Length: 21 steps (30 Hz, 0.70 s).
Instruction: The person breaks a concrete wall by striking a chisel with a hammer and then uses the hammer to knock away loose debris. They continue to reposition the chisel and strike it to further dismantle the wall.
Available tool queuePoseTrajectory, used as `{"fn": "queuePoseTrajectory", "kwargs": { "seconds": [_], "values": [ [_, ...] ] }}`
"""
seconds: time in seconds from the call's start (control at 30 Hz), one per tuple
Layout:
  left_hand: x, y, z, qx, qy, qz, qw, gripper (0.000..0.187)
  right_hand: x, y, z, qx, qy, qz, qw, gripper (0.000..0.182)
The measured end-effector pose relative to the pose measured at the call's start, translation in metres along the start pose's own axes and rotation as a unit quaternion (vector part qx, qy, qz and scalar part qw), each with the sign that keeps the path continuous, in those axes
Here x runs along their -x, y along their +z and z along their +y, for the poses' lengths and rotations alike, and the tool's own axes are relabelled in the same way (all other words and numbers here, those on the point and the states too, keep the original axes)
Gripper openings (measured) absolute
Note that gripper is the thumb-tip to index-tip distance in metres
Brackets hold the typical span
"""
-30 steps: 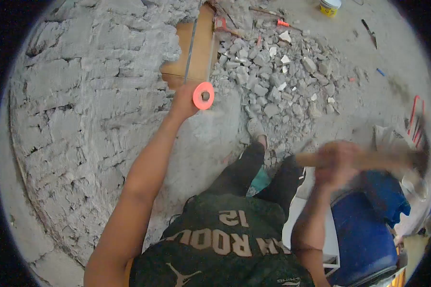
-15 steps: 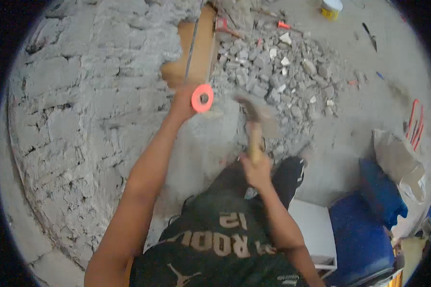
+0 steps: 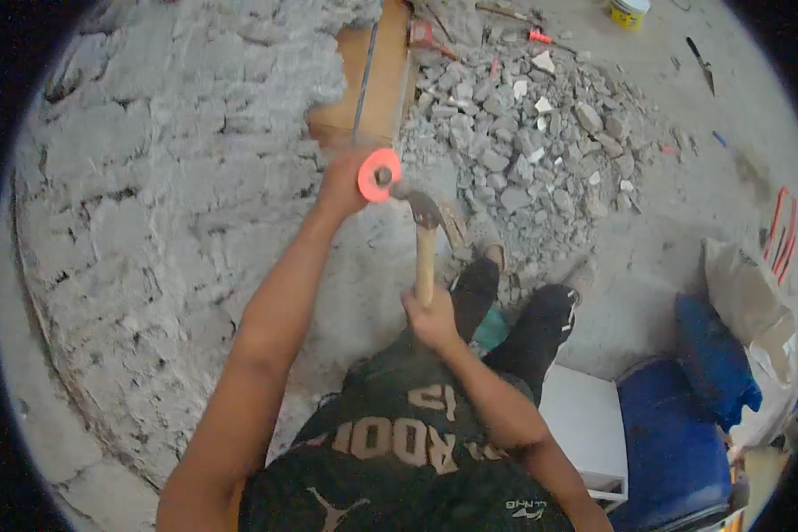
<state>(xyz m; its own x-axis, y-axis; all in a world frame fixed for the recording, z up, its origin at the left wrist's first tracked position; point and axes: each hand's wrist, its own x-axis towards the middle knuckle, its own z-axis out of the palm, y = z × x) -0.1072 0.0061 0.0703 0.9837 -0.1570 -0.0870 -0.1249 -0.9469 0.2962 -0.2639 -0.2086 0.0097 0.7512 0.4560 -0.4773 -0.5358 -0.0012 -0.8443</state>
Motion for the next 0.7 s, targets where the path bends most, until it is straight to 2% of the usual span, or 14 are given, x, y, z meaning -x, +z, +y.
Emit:
{"fn": "queuePoseTrajectory", "kwargs": {
  "seconds": [0.03, 0.1, 0.17, 0.23, 0.3, 0.33, 0.37, 0.47, 0.5, 0.53, 0.57, 0.6, 0.63, 0.7],
  "values": [
    [-0.015, -0.005, -0.005, -0.009, 0.011, 0.016, 1.000, 0.035, -0.018, -0.008, -0.005, 0.002, -0.021, 0.002, 1.000, 0.023],
    [0.005, 0.004, 0.000, 0.021, -0.021, 0.039, 0.999, 0.034, 0.003, -0.033, -0.004, 0.010, 0.017, 0.078, 0.997, 0.019],
    [-0.001, 0.001, 0.003, 0.027, -0.021, 0.053, 0.998, 0.033, 0.002, -0.084, -0.038, 0.043, -0.024, 0.157, 0.986, 0.013],
    [0.006, 0.002, 0.007, 0.039, -0.038, 0.050, 0.997, 0.033, 0.012, -0.136, -0.104, 0.033, 0.046, 0.257, 0.965, 0.012],
    [0.001, 0.001, 0.003, 0.023, -0.022, 0.028, 0.999, 0.032, 0.014, -0.177, -0.119, -0.085, -0.194, 0.343, 0.915, 0.022],
    [0.001, 0.000, 0.002, 0.025, -0.023, 0.027, 0.999, 0.032, 0.020, -0.195, -0.142, -0.244, -0.271, 0.293, 0.884, 0.017],
    [0.001, 0.001, 0.000, 0.031, -0.010, 0.027, 0.999, 0.031, 0.023, -0.202, -0.161, -0.421, -0.388, 0.130, 0.810, 0.015],
    [0.000, 0.002, 0.001, 0.046, -0.006, 0.027, 0.999, 0.030, 0.021, -0.146, -0.162, -0.425, -0.443, 0.119, 0.780, 0.015],
    [0.001, 0.001, 0.002, 0.052, -0.015, 0.025, 0.998, 0.030, 0.014, -0.107, -0.128, -0.355, -0.373, 0.166, 0.841, 0.016],
    [0.001, 0.000, 0.006, 0.053, -0.011, 0.024, 0.998, 0.030, 0.007, -0.063, -0.076, -0.210, -0.220, 0.172, 0.937, 0.018],
    [0.000, -0.001, 0.008, 0.038, -0.002, 0.029, 0.999, 0.030, -0.001, -0.025, -0.035, -0.097, -0.070, 0.082, 0.989, 0.019],
    [0.000, -0.003, 0.011, 0.023, 0.006, 0.033, 0.999, 0.031, -0.004, -0.001, -0.003, -0.080, 0.044, -0.023, 0.996, 0.021],
    [0.001, 0.000, 0.006, 0.025, 0.012, 0.032, 0.999, 0.031, -0.002, 0.014, 0.018, -0.096, 0.082, -0.028, 0.992, 0.022],
    [0.004, 0.006, -0.006, 0.015, 0.028, 0.101, 0.994, 0.033, -0.007, -0.008, 0.014, -0.030, 0.061, 0.005, 0.998, 0.022]
  ]
}}
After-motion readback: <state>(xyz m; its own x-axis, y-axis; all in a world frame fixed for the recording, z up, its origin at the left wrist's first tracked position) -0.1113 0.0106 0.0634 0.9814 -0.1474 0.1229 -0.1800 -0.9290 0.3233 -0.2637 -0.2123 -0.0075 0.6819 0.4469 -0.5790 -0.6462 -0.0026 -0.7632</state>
